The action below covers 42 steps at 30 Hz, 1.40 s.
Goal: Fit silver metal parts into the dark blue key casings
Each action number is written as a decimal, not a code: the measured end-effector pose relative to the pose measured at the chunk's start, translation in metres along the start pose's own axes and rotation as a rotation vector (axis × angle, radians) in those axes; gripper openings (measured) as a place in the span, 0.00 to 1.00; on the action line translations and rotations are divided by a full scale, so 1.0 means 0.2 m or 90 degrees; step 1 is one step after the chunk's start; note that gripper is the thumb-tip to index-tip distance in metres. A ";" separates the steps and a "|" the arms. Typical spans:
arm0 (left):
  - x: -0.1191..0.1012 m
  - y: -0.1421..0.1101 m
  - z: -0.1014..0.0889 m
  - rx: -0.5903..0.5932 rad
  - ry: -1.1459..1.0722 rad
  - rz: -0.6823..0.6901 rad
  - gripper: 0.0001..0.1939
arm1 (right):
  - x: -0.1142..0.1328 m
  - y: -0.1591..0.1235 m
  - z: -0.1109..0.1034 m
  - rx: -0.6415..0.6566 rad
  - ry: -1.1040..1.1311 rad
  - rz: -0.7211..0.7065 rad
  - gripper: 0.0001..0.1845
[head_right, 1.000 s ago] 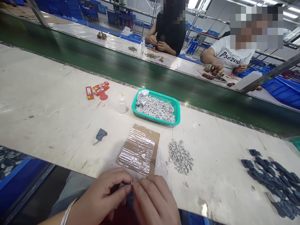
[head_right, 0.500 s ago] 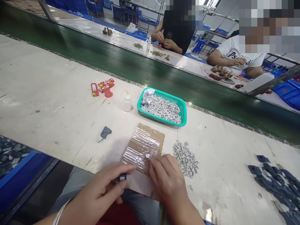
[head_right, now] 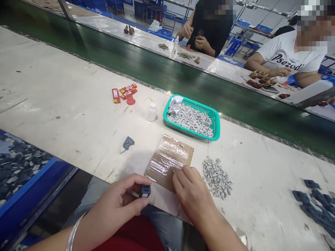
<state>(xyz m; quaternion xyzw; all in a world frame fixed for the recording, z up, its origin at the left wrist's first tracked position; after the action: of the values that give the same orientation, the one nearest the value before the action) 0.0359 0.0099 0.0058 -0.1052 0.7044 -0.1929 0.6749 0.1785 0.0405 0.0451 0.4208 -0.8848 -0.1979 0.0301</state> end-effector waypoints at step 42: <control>-0.11 -0.08 0.03 0.041 -0.054 0.069 0.17 | 0.08 -0.08 -0.11 0.022 0.961 0.747 0.08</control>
<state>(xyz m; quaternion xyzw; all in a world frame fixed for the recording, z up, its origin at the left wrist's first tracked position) 0.0420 0.0040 0.0323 -0.0533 0.6731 -0.1736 0.7169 0.1846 0.0121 0.0575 -0.0729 -0.7047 0.1857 0.6809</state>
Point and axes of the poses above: each hand's wrist, its own y-axis towards the middle knuckle, its own z-axis out of the palm, x = y × z, the point moved 7 cm from there along y, towards the middle knuckle, and after that the axes turned 7 degrees about -x, right-handed, at the moved point
